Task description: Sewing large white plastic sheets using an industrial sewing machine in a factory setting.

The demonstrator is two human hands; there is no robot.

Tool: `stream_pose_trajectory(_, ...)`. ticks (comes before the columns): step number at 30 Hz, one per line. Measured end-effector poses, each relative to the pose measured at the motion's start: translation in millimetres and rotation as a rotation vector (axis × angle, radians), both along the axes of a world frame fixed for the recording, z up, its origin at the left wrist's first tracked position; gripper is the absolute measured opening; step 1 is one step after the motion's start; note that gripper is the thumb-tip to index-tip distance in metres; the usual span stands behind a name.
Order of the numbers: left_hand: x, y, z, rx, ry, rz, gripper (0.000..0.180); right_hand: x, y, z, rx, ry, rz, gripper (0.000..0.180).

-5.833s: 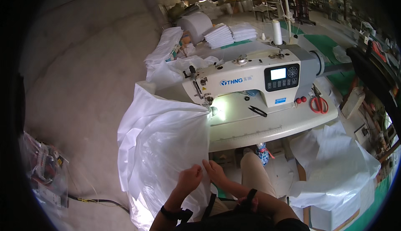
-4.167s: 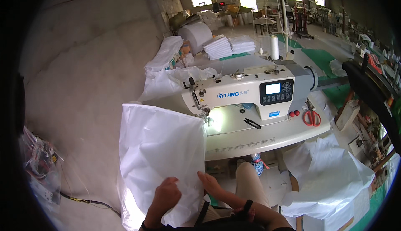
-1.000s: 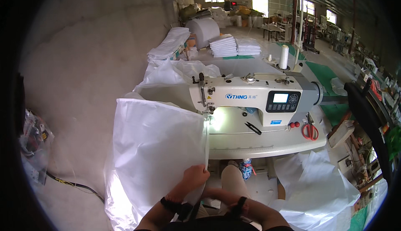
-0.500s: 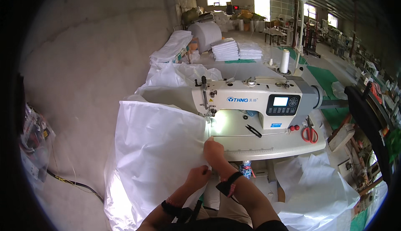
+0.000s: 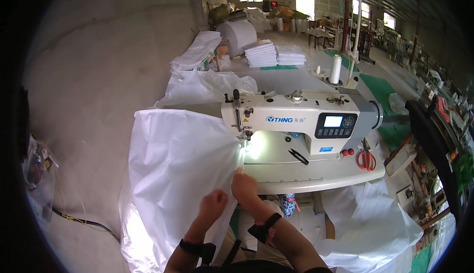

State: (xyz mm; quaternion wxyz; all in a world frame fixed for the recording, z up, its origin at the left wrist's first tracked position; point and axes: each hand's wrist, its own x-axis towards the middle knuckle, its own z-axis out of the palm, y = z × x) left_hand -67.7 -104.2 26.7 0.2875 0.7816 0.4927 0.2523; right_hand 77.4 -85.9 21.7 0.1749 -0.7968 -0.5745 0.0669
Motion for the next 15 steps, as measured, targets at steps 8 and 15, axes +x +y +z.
stream_pose_trajectory(8, -63, 75, 10, 0.779, 0.435, 0.409, 0.038, 21, 45, 1, 0.034, 0.023, -0.037, 0.033)
stream_pose_trajectory(15, -52, 129, 9, 0.583, 0.514, 0.279, 0.041, 33, 72, 4, -0.005, 0.029, -0.091, 0.034)
